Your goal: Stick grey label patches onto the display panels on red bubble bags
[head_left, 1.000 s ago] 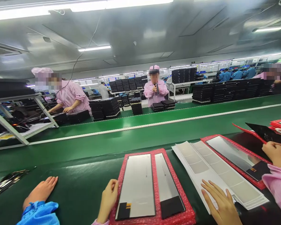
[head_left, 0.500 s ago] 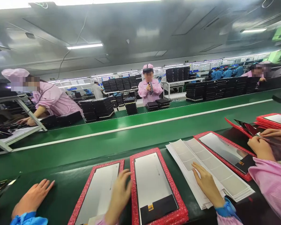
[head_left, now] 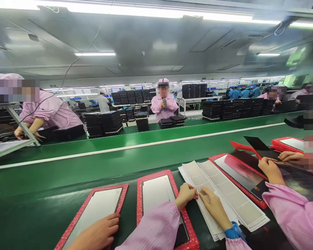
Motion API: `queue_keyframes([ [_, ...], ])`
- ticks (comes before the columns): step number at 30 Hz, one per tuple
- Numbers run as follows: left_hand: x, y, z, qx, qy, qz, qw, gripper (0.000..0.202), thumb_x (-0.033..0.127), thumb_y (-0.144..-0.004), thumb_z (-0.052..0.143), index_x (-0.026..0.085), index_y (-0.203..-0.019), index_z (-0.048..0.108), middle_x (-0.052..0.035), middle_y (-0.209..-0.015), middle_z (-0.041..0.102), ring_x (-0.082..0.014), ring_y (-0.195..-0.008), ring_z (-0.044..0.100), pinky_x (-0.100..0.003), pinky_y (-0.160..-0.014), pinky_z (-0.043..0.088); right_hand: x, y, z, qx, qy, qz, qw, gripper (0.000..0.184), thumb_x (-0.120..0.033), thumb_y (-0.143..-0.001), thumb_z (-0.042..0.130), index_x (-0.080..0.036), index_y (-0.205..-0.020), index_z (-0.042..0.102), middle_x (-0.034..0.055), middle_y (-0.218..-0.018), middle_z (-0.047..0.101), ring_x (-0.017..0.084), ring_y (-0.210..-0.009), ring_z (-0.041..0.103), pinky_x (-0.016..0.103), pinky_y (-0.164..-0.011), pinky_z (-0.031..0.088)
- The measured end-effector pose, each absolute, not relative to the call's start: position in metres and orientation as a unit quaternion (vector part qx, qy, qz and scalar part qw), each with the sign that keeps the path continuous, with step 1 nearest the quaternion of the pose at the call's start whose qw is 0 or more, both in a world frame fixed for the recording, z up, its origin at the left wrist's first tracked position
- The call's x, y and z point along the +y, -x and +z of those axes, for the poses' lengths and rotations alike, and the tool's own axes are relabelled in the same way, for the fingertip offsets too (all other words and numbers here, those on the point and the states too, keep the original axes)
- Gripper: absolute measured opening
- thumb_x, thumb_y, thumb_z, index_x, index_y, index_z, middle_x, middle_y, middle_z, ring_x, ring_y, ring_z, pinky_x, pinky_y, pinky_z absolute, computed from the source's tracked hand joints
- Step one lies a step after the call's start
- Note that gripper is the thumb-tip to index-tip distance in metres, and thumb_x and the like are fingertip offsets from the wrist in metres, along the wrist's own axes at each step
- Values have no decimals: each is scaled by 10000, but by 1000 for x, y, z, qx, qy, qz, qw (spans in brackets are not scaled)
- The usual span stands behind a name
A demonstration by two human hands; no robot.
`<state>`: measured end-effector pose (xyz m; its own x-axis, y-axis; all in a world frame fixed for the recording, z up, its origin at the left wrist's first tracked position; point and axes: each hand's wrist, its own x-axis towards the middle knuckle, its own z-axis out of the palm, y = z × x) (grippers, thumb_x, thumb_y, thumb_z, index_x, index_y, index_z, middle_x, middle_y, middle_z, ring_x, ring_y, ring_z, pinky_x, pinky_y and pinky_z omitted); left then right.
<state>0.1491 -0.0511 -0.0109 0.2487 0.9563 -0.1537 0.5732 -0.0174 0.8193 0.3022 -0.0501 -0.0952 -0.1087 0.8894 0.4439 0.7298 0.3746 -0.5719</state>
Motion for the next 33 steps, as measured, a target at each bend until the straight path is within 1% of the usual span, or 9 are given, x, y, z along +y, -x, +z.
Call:
queue_keyframes([
  [4, -35, -161, -33, 575, -627, 229, 473, 306, 332, -846, 506, 154, -1094, 516, -59, -1084, 564, -171, -912, 575, -370, -775, 499, -55, -299, -86, -729, 550, 131, 385, 393, -400, -826, 417, -144, -1055, 609, 92, -1060, 631, 220, -980, 596, 367, -845, 495],
  [7, -28, -164, -44, 579, -605, 244, 490, 265, 334, -852, 498, 133, -1019, 548, -43, -977, 603, -142, -829, 597, -335, -726, 513, -58, -296, -78, -720, 552, 148, 393, 375, -414, -829, 413, -163, -998, 635, 78, -998, 655, 223, -922, 617, 362, -808, 505],
  [11, -29, -164, -49, 577, -605, 281, 472, 211, 309, -844, 512, 115, -840, 595, -12, -804, 639, -114, -722, 612, -293, -679, 513, -61, -292, -69, -710, 551, 169, 405, 368, -440, -837, 407, -192, -907, 669, 63, -966, 666, 220, -905, 622, 350, -817, 496],
  [15, -32, -166, -48, 576, -617, 321, 429, 164, 181, -779, 507, 115, -706, 639, -33, -707, 671, -136, -690, 625, -235, -628, 482, -65, -288, -63, -694, 556, 185, 419, 361, -439, -836, 415, -204, -885, 683, 61, -970, 666, 226, -916, 618, 356, -840, 479],
  [20, -37, -168, -44, 577, -629, 352, 383, 211, 143, -704, 465, 115, -709, 674, -55, -705, 685, -147, -662, 612, -225, -604, 447, -69, -286, -57, -673, 559, 211, 436, 376, -461, -826, 426, -195, -883, 685, 71, -969, 666, 230, -933, 610, 351, -842, 473],
  [27, -42, -165, -36, 572, -639, 347, 380, 242, 161, -659, 453, 108, -683, 688, -49, -618, 674, -137, -597, 600, -208, -565, 435, -64, -299, -54, -667, 547, 274, 425, 402, -494, -800, 450, -189, -875, 701, 68, -952, 674, 221, -933, 610, 342, -864, 462],
  [29, -43, -164, -35, 571, -641, 344, 380, 245, 159, -648, 447, 115, -661, 688, -40, -604, 671, -134, -589, 597, -204, -558, 431, -62, -302, -53, -669, 546, 287, 414, 411, -504, -787, 456, -186, -864, 704, 71, -944, 676, 226, -913, 615, 330, -808, 483],
  [31, -44, -164, -36, 571, -643, 341, 380, 250, 152, -638, 437, 125, -637, 685, -31, -593, 669, -131, -582, 597, -199, -551, 427, -59, -305, -52, -668, 555, 291, 402, 408, -510, -767, 468, -185, -827, 708, 70, -910, 683, 228, -859, 626, 300, -702, 499],
  [33, -44, -163, -38, 577, -639, 336, 382, 262, 148, -636, 422, 130, -634, 684, -29, -590, 671, -129, -575, 602, -194, -543, 426, -55, -312, -49, -663, 572, 285, 390, 384, -502, -745, 486, -191, -770, 709, 58, -849, 691, 218, -796, 630, 274, -637, 483],
])
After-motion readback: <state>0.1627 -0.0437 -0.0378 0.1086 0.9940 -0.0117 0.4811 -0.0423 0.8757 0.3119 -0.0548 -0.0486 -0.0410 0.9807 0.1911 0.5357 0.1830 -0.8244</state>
